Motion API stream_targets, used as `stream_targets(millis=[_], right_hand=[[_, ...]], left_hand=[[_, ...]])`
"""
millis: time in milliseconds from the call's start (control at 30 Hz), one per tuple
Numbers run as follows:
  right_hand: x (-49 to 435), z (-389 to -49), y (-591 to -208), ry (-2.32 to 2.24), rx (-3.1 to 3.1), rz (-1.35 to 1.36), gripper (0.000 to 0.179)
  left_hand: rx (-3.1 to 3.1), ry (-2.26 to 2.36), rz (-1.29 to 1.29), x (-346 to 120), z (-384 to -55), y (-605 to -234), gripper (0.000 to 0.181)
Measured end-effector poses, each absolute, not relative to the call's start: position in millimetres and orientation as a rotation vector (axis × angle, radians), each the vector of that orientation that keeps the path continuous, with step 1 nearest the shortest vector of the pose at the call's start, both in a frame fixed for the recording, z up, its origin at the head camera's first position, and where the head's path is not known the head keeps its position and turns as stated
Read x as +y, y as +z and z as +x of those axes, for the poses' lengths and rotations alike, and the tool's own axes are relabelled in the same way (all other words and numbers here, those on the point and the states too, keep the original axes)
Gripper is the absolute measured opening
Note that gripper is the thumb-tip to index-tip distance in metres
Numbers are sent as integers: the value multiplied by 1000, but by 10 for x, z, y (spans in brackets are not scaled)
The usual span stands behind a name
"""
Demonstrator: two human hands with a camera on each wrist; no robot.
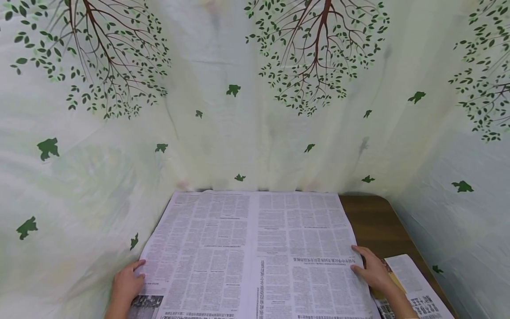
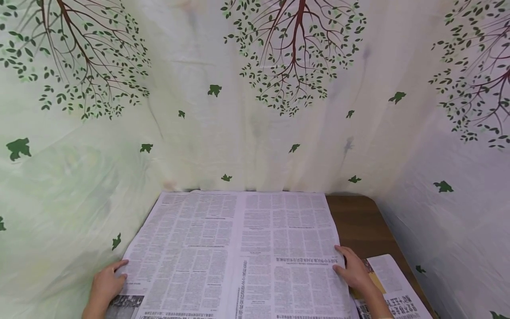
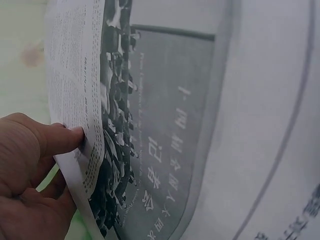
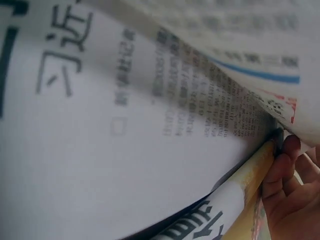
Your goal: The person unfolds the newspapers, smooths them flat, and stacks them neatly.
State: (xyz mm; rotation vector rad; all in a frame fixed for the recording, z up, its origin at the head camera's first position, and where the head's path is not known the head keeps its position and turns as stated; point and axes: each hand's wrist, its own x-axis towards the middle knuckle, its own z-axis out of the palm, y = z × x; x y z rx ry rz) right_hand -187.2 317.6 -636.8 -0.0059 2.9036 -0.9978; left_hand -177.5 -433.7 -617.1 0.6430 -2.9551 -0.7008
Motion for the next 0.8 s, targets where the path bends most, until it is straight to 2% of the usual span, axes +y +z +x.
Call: stream_targets(millis=[600, 800], right_hand=[[3170, -1891, -6392, -1005, 2873, -51, 70], [3175, -1897, -6370, -1053, 2836, 18, 68]], left_hand=[[-2943, -713, 672, -4420, -1785, -6212, 56], [-2989, -761, 657, -4439, -1806, -6223, 59]])
